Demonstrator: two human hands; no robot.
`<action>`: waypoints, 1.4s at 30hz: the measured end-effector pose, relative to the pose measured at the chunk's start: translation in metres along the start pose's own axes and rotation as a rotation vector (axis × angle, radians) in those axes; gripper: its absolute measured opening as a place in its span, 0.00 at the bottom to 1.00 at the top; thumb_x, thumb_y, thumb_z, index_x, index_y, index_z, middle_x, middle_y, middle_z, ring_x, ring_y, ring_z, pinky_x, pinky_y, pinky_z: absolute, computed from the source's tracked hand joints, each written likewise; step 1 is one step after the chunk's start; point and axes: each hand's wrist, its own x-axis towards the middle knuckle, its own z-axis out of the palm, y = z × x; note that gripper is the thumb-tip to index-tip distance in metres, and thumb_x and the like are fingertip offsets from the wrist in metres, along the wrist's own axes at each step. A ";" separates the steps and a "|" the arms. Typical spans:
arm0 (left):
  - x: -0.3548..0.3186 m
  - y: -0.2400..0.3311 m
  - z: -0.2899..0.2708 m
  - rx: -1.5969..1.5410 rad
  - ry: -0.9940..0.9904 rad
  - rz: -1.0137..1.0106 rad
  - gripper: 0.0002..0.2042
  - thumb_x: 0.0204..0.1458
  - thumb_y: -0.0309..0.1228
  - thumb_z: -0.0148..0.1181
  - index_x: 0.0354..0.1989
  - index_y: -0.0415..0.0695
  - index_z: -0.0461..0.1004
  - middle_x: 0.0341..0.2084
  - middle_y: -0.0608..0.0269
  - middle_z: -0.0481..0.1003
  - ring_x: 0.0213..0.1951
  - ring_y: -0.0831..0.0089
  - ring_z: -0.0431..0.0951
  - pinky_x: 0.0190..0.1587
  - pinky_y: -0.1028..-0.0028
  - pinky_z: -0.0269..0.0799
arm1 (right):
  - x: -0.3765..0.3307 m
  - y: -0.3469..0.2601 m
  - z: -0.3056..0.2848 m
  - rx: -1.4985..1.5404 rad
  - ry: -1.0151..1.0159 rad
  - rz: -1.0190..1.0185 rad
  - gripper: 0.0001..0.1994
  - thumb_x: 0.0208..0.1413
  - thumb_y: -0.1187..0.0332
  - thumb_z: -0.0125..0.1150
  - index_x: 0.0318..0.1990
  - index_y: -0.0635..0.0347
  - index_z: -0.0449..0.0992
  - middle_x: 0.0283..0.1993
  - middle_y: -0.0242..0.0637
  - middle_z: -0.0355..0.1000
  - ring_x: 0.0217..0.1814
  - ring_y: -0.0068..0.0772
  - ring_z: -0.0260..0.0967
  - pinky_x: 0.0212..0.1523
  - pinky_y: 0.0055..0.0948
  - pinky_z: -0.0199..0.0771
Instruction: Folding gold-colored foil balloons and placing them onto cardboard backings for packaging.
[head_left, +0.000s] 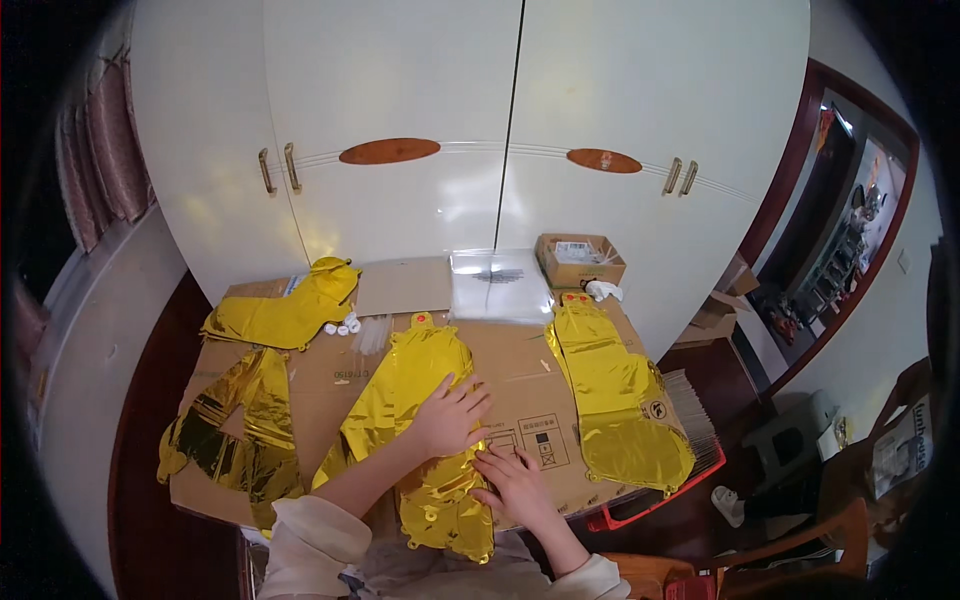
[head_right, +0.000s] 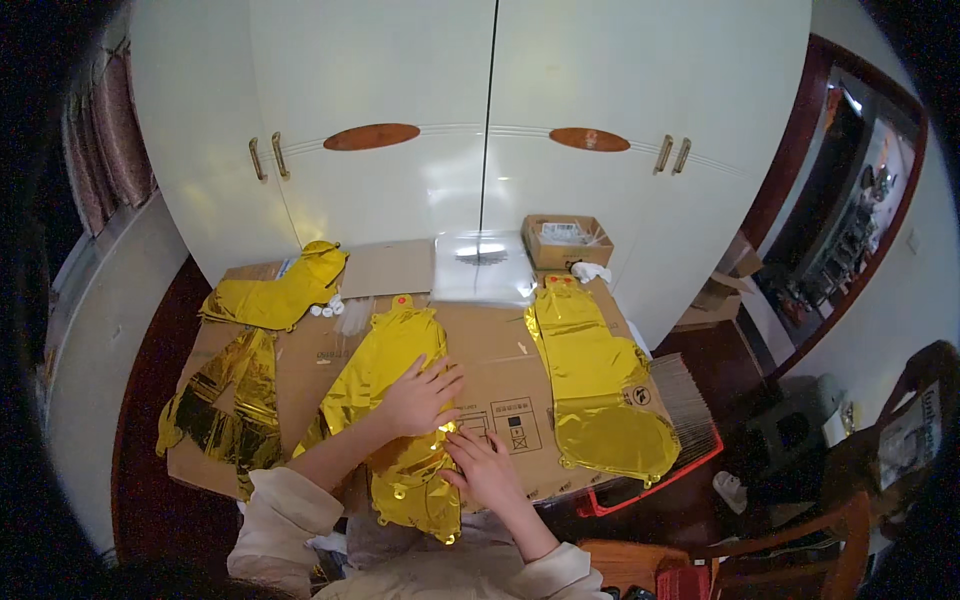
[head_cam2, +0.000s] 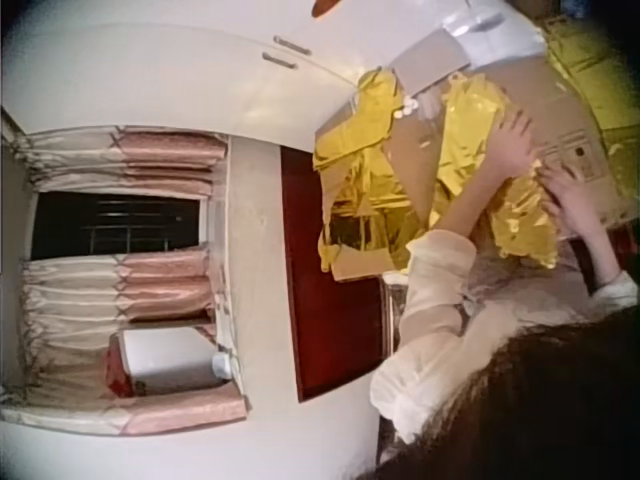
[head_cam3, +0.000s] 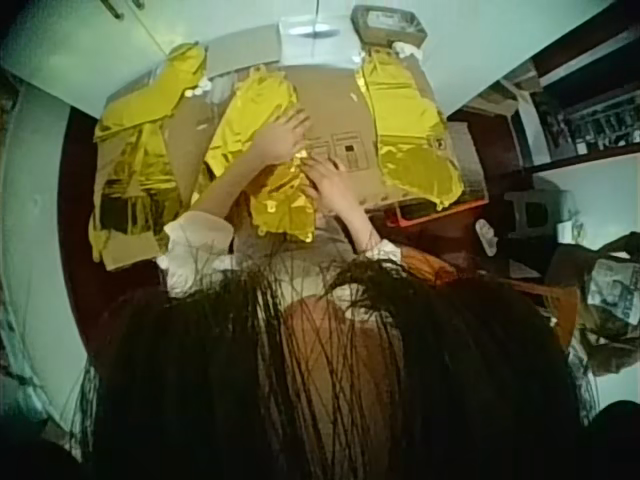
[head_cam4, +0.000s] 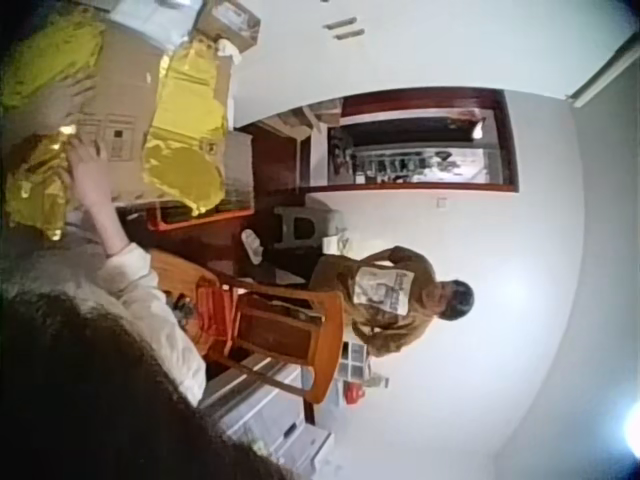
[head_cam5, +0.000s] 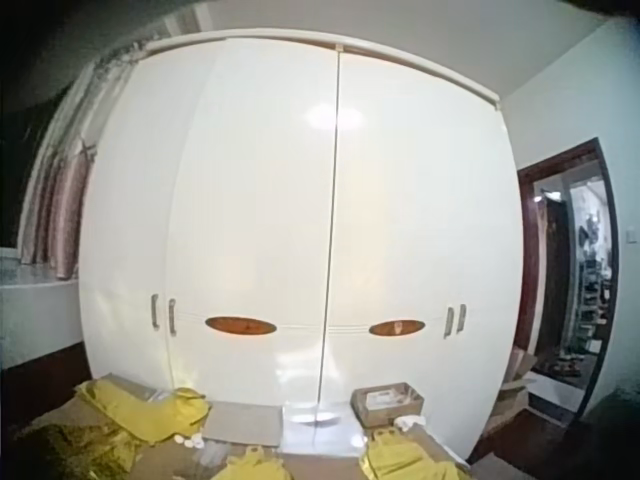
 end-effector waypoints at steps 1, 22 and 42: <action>-0.001 -0.002 0.002 0.017 -0.009 0.006 0.27 0.57 0.54 0.51 0.56 0.46 0.71 0.59 0.60 0.68 0.64 0.59 0.63 0.66 0.49 0.52 | 0.001 0.000 0.000 0.001 0.001 -0.002 0.23 0.55 0.52 0.62 0.54 0.54 0.74 0.60 0.33 0.70 0.68 0.31 0.61 0.66 0.47 0.54; -0.009 -0.012 0.018 -0.063 -0.196 -0.173 0.32 0.58 0.58 0.46 0.65 0.51 0.64 0.65 0.67 0.63 0.66 0.57 0.61 0.63 0.33 0.47 | 0.000 0.001 0.001 -0.001 0.010 0.001 0.23 0.54 0.51 0.62 0.53 0.56 0.76 0.58 0.33 0.72 0.68 0.35 0.59 0.67 0.46 0.54; 0.034 -0.066 0.022 -0.148 -0.465 -0.270 0.55 0.39 0.75 0.50 0.71 0.49 0.50 0.71 0.62 0.50 0.72 0.49 0.42 0.68 0.37 0.33 | 0.001 0.003 -0.001 0.059 -0.012 0.011 0.20 0.54 0.55 0.63 0.51 0.54 0.77 0.56 0.32 0.73 0.68 0.35 0.59 0.67 0.45 0.53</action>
